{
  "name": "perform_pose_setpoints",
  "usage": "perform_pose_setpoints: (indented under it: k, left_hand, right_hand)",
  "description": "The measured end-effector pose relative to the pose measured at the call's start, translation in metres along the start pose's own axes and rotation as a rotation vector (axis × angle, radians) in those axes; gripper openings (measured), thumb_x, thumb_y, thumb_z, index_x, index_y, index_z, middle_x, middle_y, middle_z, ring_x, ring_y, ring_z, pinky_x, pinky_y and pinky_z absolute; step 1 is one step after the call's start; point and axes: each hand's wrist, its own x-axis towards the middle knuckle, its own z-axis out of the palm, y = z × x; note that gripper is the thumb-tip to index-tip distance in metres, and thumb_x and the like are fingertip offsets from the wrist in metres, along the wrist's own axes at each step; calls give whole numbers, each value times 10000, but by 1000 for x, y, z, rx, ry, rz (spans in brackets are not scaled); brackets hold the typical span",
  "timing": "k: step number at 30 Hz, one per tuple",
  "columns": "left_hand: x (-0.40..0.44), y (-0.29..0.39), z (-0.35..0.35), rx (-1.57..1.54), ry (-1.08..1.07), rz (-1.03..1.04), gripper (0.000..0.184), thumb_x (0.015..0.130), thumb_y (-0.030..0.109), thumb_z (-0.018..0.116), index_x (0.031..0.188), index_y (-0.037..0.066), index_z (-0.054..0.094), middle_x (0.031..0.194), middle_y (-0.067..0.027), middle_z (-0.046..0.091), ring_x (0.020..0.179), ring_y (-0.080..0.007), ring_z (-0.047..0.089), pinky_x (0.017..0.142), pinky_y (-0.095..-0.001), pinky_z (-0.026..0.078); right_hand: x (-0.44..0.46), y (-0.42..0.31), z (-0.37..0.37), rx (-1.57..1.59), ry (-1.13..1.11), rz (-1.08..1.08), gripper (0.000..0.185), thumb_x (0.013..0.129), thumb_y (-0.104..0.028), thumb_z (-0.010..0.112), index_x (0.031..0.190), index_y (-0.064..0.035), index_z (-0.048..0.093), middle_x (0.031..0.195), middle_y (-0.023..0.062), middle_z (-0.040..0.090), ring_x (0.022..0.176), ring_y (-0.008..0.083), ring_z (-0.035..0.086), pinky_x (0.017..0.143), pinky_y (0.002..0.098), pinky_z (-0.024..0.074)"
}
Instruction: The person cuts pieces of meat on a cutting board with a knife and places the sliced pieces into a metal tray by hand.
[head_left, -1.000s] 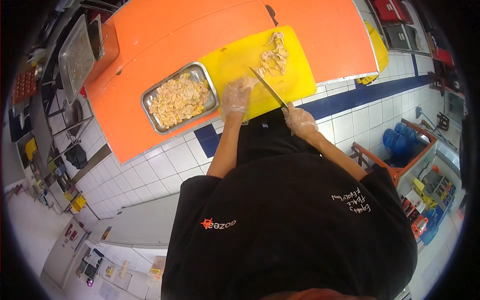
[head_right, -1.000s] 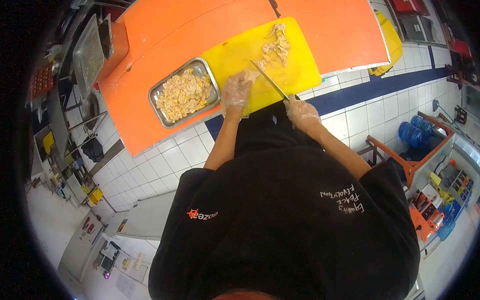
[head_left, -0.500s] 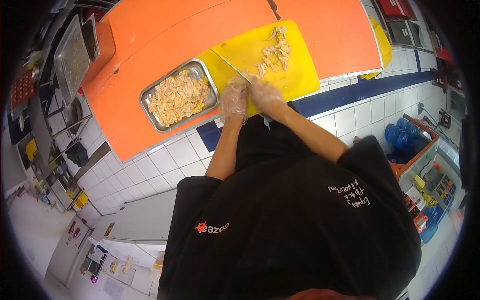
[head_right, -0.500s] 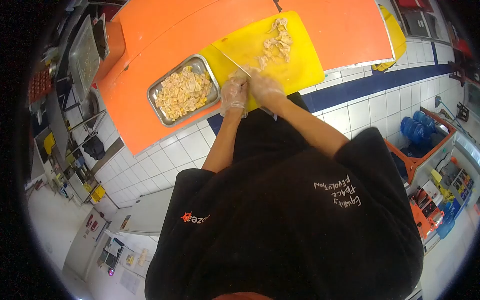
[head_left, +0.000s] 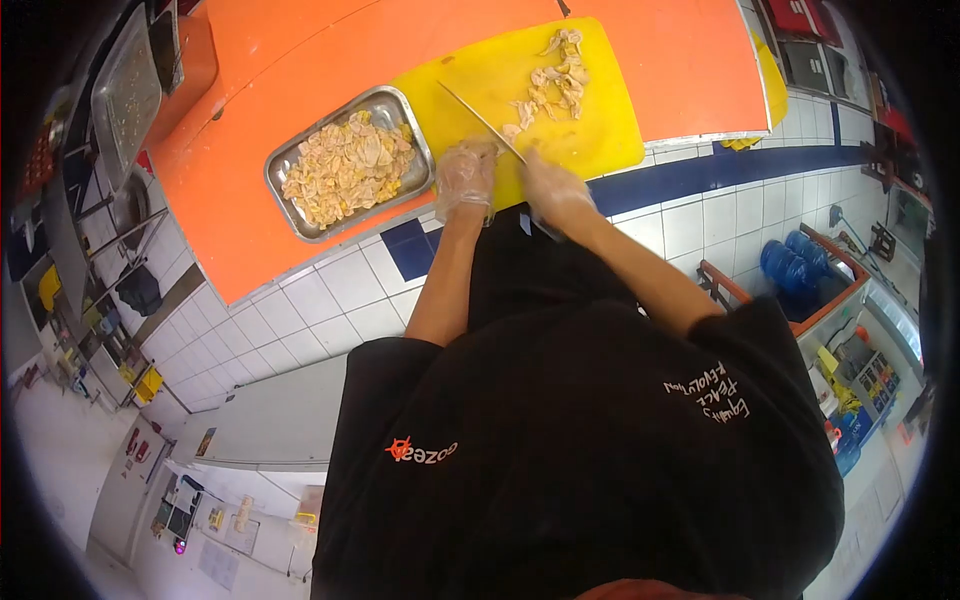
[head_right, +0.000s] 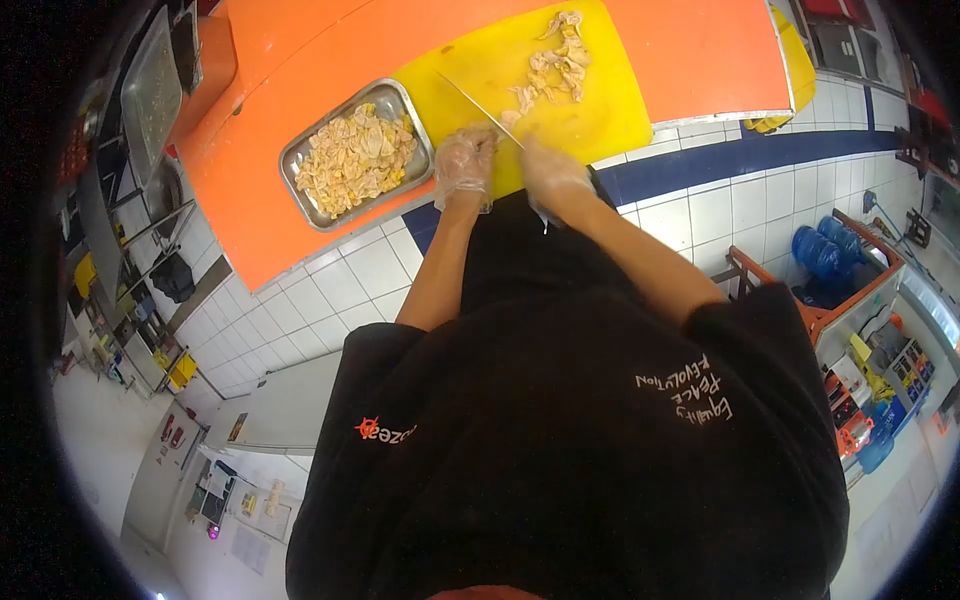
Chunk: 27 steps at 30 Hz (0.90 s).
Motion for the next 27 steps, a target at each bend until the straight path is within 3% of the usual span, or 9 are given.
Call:
perform_pose_setpoints:
  k: [4, 9, 11, 13, 15, 19, 22, 24, 27]
  left_hand:
    - [1, 8, -13, 1, -161, -137, 193, 939, 189, 742, 1081, 79, 811, 985, -217, 764, 1001, -440, 722, 882, -518, 572]
    - [4, 5, -15, -25, 116, -71, 388, 1011, 241, 651, 1354, 60, 661, 1162, -254, 736, 1121, -465, 695, 968, -542, 552]
    - [7, 6, -18, 33, 10, -91, 359, 1018, 250, 638, 1313, 49, 675, 1139, -257, 736, 1114, -468, 696, 975, -547, 548]
    - [16, 6, -27, 97, -91, -105, 338, 1026, 260, 625, 1273, 38, 689, 1116, -260, 736, 1107, -470, 696, 981, -552, 544]
    - [22, 6, -38, 94, -337, -198, 323, 1024, 269, 634, 1200, 4, 692, 1073, -275, 733, 1097, -469, 695, 971, -548, 543]
    - [30, 15, -40, 44, -220, -7, 315, 1012, 275, 673, 1088, -31, 673, 1048, -288, 732, 1054, -473, 705, 925, -516, 558]
    - [38, 40, -36, -264, -208, -233, 312, 1003, 258, 730, 1050, -35, 636, 974, -236, 746, 934, -383, 751, 846, -448, 578]
    - [46, 47, -25, -634, -127, -500, 292, 995, 226, 763, 1064, -15, 613, 946, -154, 732, 849, -249, 745, 792, -385, 580]
    - [39, 64, -19, -784, -9, -688, 285, 993, 203, 758, 1100, -8, 600, 958, -101, 705, 860, -154, 718, 774, -348, 576]
  right_hand:
    - [62, -30, 3, -79, 172, -120, 321, 1097, -276, 519, 1305, -33, 517, 942, 270, 766, 869, 466, 757, 771, 592, 595]
    - [-19, 50, 35, 15, 196, -174, 271, 1107, -290, 529, 1195, -35, 552, 922, 292, 749, 907, 497, 741, 800, 601, 579]
    - [-50, 58, 29, 2, 147, -227, 267, 1116, -297, 525, 1186, -42, 557, 912, 293, 746, 916, 507, 734, 813, 608, 572]
    - [-64, 48, 5, 0, -7, 77, 379, 1141, -360, 468, 1235, -5, 562, 1030, 329, 750, 1012, 502, 736, 861, 603, 569]
    - [-63, 50, 2, 46, -3, 124, 391, 1149, -366, 457, 1238, 0, 561, 1022, 334, 748, 1010, 508, 733, 864, 609, 565]
    - [-62, 53, 0, 107, 62, 142, 423, 1160, -381, 429, 1253, 12, 556, 1019, 351, 740, 1026, 525, 722, 889, 613, 557]
    - [-67, 44, -14, 189, 138, 177, 431, 1161, -380, 426, 1260, 18, 559, 989, 349, 739, 1002, 526, 722, 895, 600, 559]
    - [-71, 32, -29, 241, 111, 199, 432, 1161, -381, 425, 1256, 17, 564, 983, 338, 743, 987, 516, 726, 889, 594, 561]
    - [-69, 31, -21, 226, 92, 164, 453, 1161, -375, 425, 1290, 33, 575, 939, 308, 749, 935, 481, 741, 851, 584, 566]
